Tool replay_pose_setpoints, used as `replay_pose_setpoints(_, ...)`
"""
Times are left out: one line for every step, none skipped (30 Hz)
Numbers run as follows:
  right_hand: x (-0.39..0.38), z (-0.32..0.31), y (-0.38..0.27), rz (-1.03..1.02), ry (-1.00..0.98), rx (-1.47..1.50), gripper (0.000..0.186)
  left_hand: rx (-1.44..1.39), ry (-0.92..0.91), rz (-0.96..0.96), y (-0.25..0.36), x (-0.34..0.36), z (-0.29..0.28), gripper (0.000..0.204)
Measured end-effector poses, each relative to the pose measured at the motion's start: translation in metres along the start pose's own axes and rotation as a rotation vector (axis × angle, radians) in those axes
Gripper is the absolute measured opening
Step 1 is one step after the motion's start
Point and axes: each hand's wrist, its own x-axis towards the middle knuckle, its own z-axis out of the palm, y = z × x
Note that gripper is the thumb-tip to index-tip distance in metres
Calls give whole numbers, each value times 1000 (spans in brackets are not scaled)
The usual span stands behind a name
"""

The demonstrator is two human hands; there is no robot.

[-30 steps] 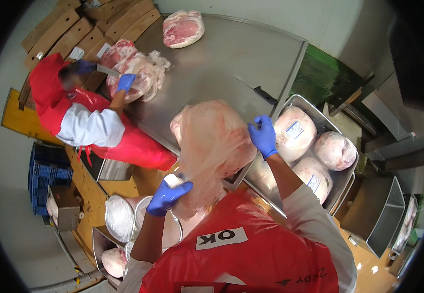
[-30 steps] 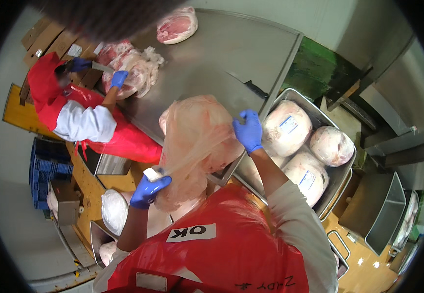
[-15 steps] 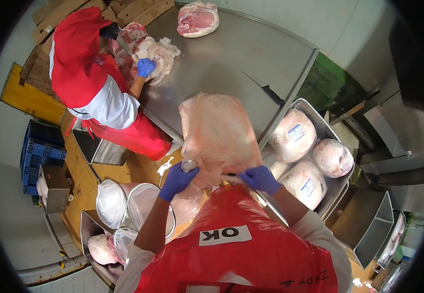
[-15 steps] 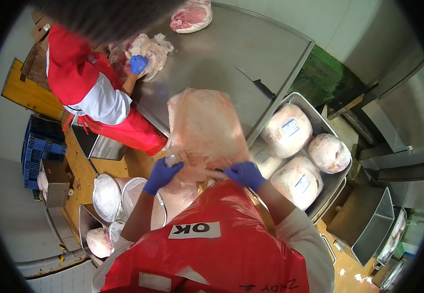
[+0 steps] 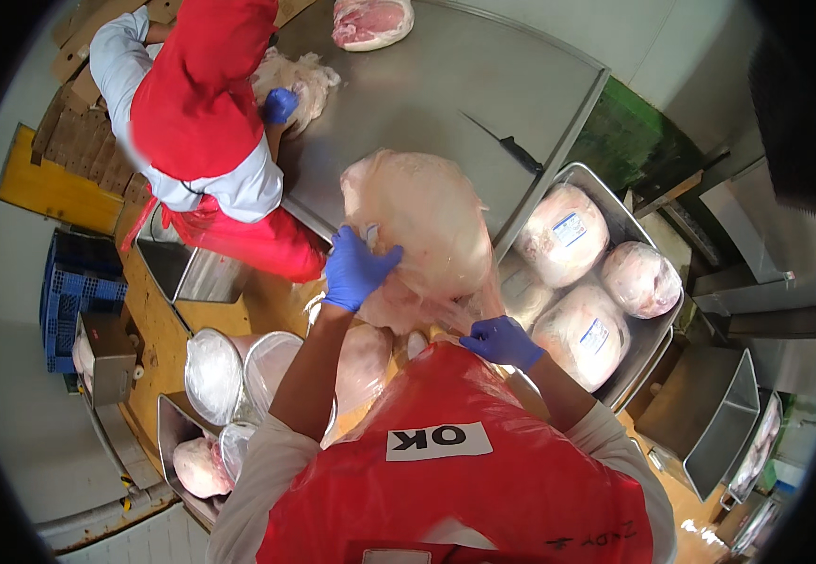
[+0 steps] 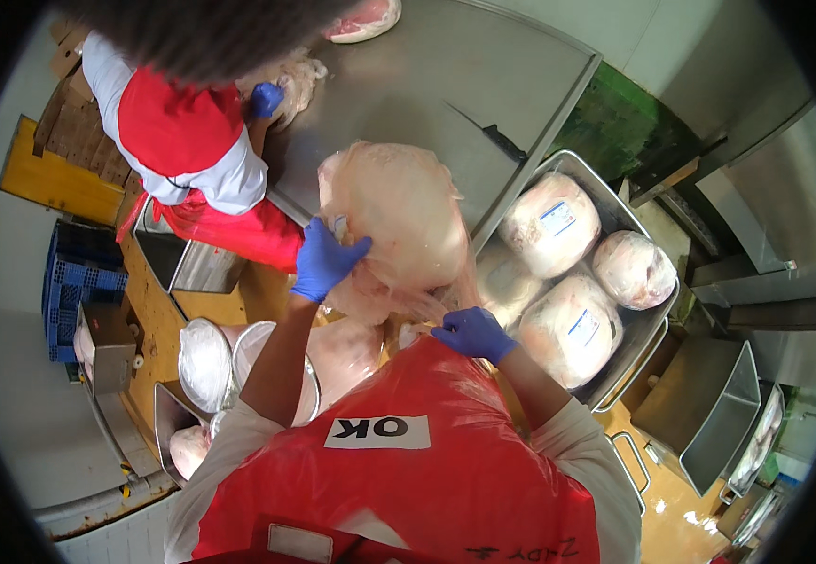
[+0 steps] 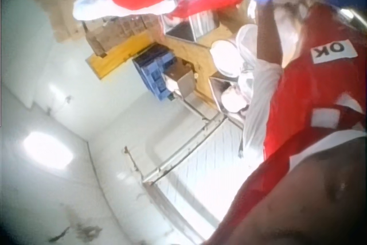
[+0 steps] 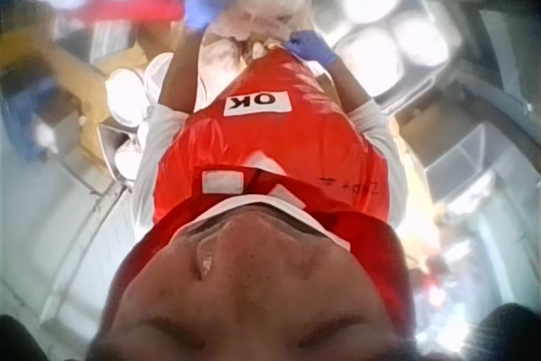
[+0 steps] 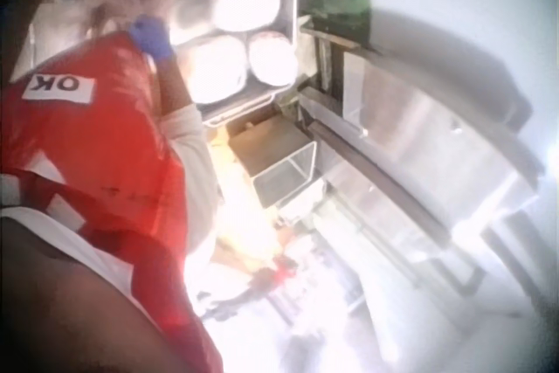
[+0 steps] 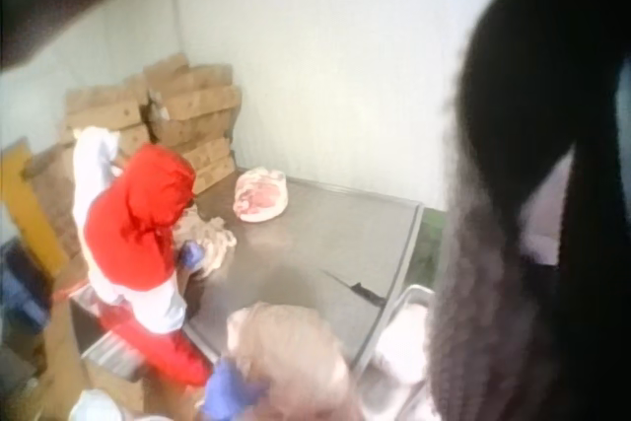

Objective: The person removes a large piece of meat from a plastic bag, places it on a stainless steel table, and uses a knife to trim fat and connective tissue. The trimmed pieces are discarded into a bin, and the cleaned meat is placed into a metal tray with other portions.

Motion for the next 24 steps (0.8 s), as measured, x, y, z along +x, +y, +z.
replay_pose_setpoints(-1, 3, 1, -2, 31, 17, 39, -31, -31, -62, -9, 1, 5, 72)
replay_pose_setpoints(-3, 5, 5, 2, 67, 30, 39, -129, -39, -90, -24, 3, 13, 68)
replay_pose_setpoints(-4, 8, 8, -3, 99, 45, 39, -221, -38, -124, -47, 3, 20, 64)
replay_pose_setpoints(-8, 12, 14, 43, 113, 53, 39, -315, -38, -156, -72, 1, 29, 60)
replay_pose_setpoints(-12, 13, 23, 86, 129, 60, 40, -313, -54, -150, -100, -6, 40, 58)
replay_pose_setpoints(-13, 13, 32, 122, 144, 66, 40, -309, -63, -147, -131, -23, 52, 56)
replay_pose_setpoints(-15, 12, 44, 140, 158, 69, 40, -310, -80, -138, -149, -39, 65, 54)
replay_pose_setpoints(-16, 13, 57, 161, 174, 75, 40, -196, -129, -211, -156, -53, 75, 53)
replay_pose_setpoints(-17, 17, 64, 185, 195, 83, 41, -82, -182, -279, -160, -67, 82, 52)
replay_pose_setpoints(-17, 24, 69, 176, 196, 79, 39, 34, -233, -346, -164, -76, 89, 52)
replay_pose_setpoints(-16, 30, 73, 161, 194, 73, 38, 34, -220, -363, -173, -81, 95, 52)
replay_pose_setpoints(-14, 30, 73, 142, 189, 63, 36, 30, -203, -383, -182, -83, 97, 52)
replay_pose_setpoints(-12, 28, 74, 146, 208, 102, 36, 27, -186, -405, -191, -84, 100, 52)
replay_pose_setpoints(-12, 26, 73, 161, 229, 143, 36, -3, -149, -424, -188, -79, 97, 48)
replay_pose_setpoints(-13, 26, 69, 168, 245, 191, 36, 10, -86, -408, -200, -76, 92, 46)
replay_pose_setpoints(-6, 34, 84, 187, 225, 211, 32, 24, -24, -393, -215, -70, 84, 43)
replay_pose_setpoints(-2, 36, 81, 170, 219, 288, 31, 40, 40, -384, -230, -69, 78, 41)
replay_pose_setpoints(0, 34, 74, 168, 225, 361, 30, -14, 106, -469, -227, -61, 69, 38)
replay_pose_setpoints(0, 31, 68, 169, 240, 434, 29, -70, 169, -546, -215, -47, 52, 34)
replay_pose_setpoints(1, 28, 65, 154, 247, 417, 28, -239, 213, -434, -212, -37, 34, 31)
replay_pose_setpoints(6, 24, 61, 131, 251, 399, 27, -405, 264, -321, -212, -28, 19, 27)
replay_pose_setpoints(9, 20, 57, 110, 255, 380, 27, -658, 272, -260, -207, -14, 11, 26)
replay_pose_setpoints(13, 12, 48, 98, 300, 349, 27, -688, 234, -210, -193, 0, -1, 25)
replay_pose_setpoints(15, 2, 36, 88, 345, 317, 27, -719, 193, -160, -170, 13, -13, 25)
